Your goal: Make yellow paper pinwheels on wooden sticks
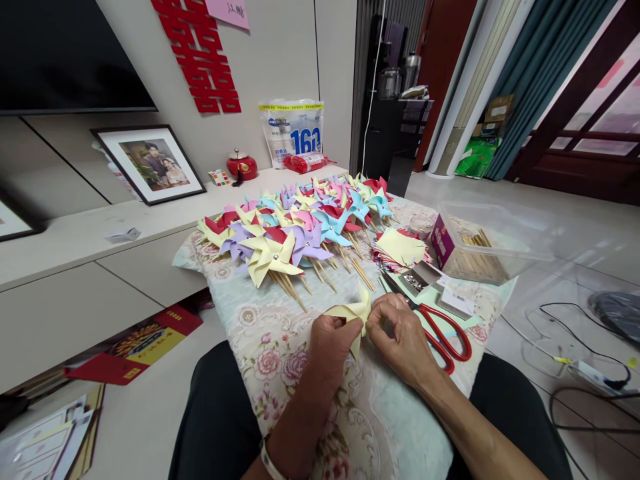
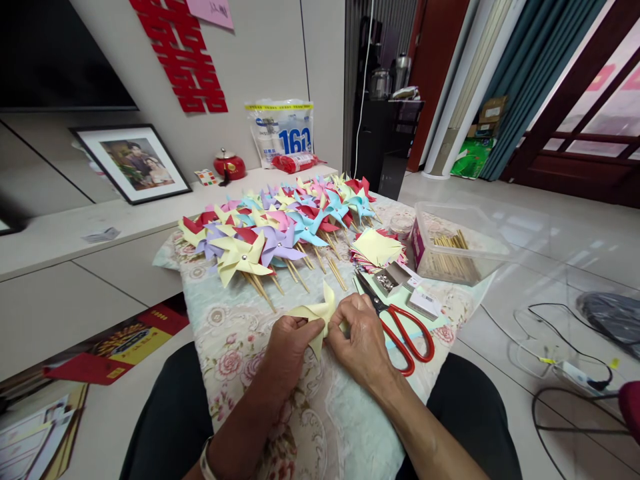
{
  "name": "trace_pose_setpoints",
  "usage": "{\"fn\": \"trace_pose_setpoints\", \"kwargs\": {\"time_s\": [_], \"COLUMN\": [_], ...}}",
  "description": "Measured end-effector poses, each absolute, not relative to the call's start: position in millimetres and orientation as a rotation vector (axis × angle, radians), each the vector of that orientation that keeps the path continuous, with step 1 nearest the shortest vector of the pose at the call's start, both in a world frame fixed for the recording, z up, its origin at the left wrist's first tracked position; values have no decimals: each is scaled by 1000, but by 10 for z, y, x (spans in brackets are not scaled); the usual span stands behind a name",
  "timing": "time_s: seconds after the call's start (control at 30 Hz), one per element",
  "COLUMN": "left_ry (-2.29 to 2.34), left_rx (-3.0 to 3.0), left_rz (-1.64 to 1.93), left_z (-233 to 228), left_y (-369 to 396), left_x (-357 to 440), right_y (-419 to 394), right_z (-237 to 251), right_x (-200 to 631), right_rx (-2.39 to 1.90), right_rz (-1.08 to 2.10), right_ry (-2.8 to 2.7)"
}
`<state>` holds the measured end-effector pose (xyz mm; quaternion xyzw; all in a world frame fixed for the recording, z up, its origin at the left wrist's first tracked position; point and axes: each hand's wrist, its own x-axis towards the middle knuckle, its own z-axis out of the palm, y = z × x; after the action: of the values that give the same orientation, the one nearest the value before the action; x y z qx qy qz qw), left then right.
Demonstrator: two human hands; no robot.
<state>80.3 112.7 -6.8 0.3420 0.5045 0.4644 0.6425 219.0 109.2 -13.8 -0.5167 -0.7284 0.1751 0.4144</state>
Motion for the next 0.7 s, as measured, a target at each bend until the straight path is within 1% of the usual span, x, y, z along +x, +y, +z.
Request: {"fn": "trace_pose_setpoints", "kwargs": {"time_s": [0.53,0.7], "left_ry": [1233,1235], "left_rx": [874,770], "left_rz": [1077,1119], "left_z": [-149,-151], "left_y": [1151,1175], "left_x": [813,825], "right_y": [1062,1063], "right_z": [-106,-22], "right_x": [2155,2297], "right_rx": [-1303,-1284], "right_rz": [453,490], "right_ry": [-1812,-1744]}}
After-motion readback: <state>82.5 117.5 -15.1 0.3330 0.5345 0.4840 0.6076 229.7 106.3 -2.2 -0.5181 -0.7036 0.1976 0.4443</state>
